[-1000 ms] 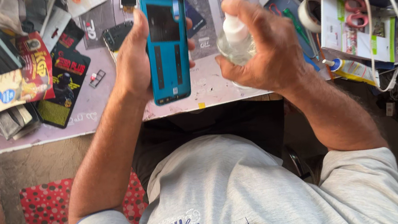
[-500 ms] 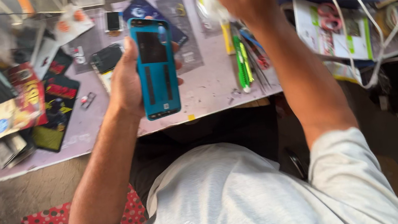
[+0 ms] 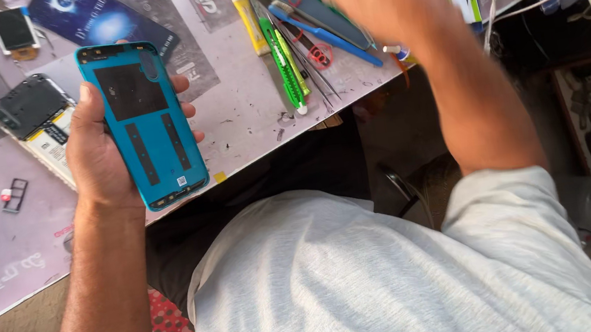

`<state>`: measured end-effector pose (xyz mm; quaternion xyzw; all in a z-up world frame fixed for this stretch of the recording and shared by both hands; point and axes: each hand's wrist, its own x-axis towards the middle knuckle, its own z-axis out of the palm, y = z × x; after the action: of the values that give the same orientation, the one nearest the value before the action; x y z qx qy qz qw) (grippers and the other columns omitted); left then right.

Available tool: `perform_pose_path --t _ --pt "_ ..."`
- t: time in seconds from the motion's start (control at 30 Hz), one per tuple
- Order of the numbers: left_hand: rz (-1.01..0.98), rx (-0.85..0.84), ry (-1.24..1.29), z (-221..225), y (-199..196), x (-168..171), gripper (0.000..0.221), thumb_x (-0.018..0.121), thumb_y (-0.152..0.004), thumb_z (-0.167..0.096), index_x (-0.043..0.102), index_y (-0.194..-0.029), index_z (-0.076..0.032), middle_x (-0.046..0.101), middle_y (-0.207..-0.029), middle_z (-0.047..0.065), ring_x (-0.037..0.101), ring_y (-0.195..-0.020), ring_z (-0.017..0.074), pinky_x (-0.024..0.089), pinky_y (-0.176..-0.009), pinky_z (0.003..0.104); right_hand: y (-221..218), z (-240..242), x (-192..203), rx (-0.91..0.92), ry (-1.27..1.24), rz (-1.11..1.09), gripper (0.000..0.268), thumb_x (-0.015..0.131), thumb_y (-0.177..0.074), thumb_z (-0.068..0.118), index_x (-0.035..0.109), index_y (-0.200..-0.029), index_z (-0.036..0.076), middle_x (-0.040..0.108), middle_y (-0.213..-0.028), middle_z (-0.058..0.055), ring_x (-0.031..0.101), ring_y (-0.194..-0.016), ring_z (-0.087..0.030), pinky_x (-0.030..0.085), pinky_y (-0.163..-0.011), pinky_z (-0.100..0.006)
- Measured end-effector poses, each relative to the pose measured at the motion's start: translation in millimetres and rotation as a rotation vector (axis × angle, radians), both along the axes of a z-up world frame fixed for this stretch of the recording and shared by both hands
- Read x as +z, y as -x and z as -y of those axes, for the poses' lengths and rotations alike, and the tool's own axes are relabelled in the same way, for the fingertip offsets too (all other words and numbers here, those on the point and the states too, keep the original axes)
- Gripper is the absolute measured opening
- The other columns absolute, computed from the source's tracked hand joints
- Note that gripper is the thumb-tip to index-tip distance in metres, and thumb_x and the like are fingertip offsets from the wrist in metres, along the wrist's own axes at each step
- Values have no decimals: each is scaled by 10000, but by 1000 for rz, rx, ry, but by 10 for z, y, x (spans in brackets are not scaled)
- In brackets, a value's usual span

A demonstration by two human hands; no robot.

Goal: The person cleans the edges of a phone frame using a small brush and applies adhesive or solvent from a bottle, then aligns a new screen component onto the frame and presses it into place before inserting a SIM tray into the side of the device.

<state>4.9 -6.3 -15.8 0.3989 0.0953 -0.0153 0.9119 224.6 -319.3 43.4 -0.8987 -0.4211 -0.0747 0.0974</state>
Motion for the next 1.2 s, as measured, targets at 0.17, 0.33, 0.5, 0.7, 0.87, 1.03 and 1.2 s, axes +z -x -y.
perform_pose_path --t 0.17,0.33,0.5,0.7,0.87,1.03,1.2 --pt "15 -62 40 64 -64 29 778 463 -1051 -608 469 -1524 10 603 -1397 283 665 -1137 353 606 -909 552 574 238 -310 -97 27 44 242 836 -847 262 776 -980 68 712 -910 -109 698 -837 -314 556 -730 -435" --pt "38 -132 144 112 -71 75 760 448 -1040 -600 475 -1517 -9 609 -1374 267 672 -1109 371 605 -915 567 574 255 -581 -135 138 172 197 832 -896 254 744 -878 79 695 -886 -83 676 -859 -302 527 -719 -457" --pt "10 -150 195 117 -49 25 726 407 -1056 -576 485 -1491 0 618 -1351 271 687 -1074 385 615 -876 570 601 184 -612 -139 157 323 151 783 -927 198 725 -857 78 692 -838 -61 642 -808 -255 490 -693 -474" --pt "-35 -158 242 90 -85 -24 694 372 -1077 -547 471 -1523 -25 630 -1365 274 700 -1065 385 625 -854 566 710 41 -128 13 -205 143 113 672 -993 65 681 -1104 48 699 -916 -79 664 -895 -253 538 -803 -470" --pt "-4 -250 287 91 -152 3 652 369 -1061 -566 314 -1638 -267 571 -1410 218 697 -1042 384 619 -832 556 1101 -314 -114 380 -451 -375 277 568 -1000 -78 648 -1252 4 667 -1052 -163 673 -926 -295 569 -817 -404" --pt "-61 -311 266 157 -131 6 781 427 -979 -678 304 -1642 -283 565 -1376 186 706 -980 372 635 -764 560 1008 -522 -318 355 -301 -132 406 607 -964 -101 661 -1347 22 698 -1058 -135 689 -900 -301 591 -761 -391" --pt "-66 -350 253 140 -84 28 795 542 -973 -633 304 -1644 -279 565 -1365 179 708 -960 356 635 -751 540 1076 -609 -388 327 -393 -139 383 656 -1012 -28 652 -1379 83 671 -1049 -130 692 -856 -288 583 -722 -397"
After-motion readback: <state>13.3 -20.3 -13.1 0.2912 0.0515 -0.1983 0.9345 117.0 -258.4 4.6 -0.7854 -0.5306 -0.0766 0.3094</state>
